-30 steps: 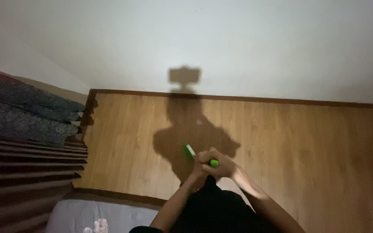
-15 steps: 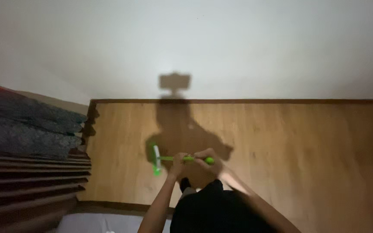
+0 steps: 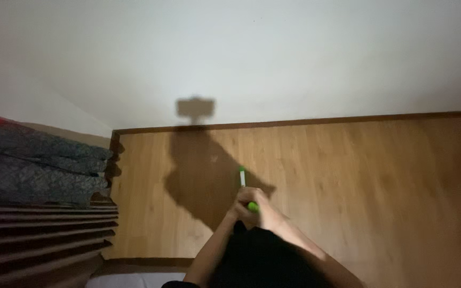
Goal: The person sweeps a wood-patterned floor using a green and white broom, moving debris into a corner and then using a handheld scraper tool to push it against the baseboard.
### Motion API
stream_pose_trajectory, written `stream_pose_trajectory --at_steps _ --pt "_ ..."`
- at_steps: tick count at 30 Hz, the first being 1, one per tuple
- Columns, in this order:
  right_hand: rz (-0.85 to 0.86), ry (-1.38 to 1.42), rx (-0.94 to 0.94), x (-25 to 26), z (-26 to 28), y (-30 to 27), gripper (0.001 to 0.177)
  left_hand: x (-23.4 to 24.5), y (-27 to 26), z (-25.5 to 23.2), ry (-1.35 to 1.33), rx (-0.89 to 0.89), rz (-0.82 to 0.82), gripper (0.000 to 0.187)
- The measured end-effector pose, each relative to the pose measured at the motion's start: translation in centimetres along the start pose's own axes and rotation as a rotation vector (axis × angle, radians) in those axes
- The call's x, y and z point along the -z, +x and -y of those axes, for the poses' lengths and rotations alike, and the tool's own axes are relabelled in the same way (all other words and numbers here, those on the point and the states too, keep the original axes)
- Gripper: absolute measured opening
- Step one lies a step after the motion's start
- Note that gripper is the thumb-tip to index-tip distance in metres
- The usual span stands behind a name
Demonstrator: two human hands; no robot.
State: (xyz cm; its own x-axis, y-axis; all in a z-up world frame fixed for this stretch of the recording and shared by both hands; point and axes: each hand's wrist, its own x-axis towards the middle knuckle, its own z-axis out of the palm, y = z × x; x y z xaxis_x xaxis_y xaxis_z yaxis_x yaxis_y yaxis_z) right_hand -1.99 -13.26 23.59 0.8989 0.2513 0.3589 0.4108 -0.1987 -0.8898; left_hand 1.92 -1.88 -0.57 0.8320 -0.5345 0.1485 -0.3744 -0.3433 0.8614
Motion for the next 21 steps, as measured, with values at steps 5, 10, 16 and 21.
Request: stream_pose_trajectory --at_steps 5,10,16,21 --pt "0.186 0.170 -0.165 2.5 -3.3 -2.4 0.032 0.7 -0.7 0.3 0.061 -0.009 0.035 0.019" --pt "0.125 0.227 -0.300 0.9 -5.8 -2.0 0.017 4.1 -5.2 0.9 0.387 -0.159 -0.148 0.009" --pt "0.253 0.091 -0.485 -1.6 -2.9 -3.5 0.022 4.0 -8.1 0.3 0.009 -0.059 -0.037 0.012" --pt "0.255 0.105 -0.141 -1.4 -0.4 -2.4 0.035 2.4 -6.6 0.5 -0.307 0.240 0.066 0.023"
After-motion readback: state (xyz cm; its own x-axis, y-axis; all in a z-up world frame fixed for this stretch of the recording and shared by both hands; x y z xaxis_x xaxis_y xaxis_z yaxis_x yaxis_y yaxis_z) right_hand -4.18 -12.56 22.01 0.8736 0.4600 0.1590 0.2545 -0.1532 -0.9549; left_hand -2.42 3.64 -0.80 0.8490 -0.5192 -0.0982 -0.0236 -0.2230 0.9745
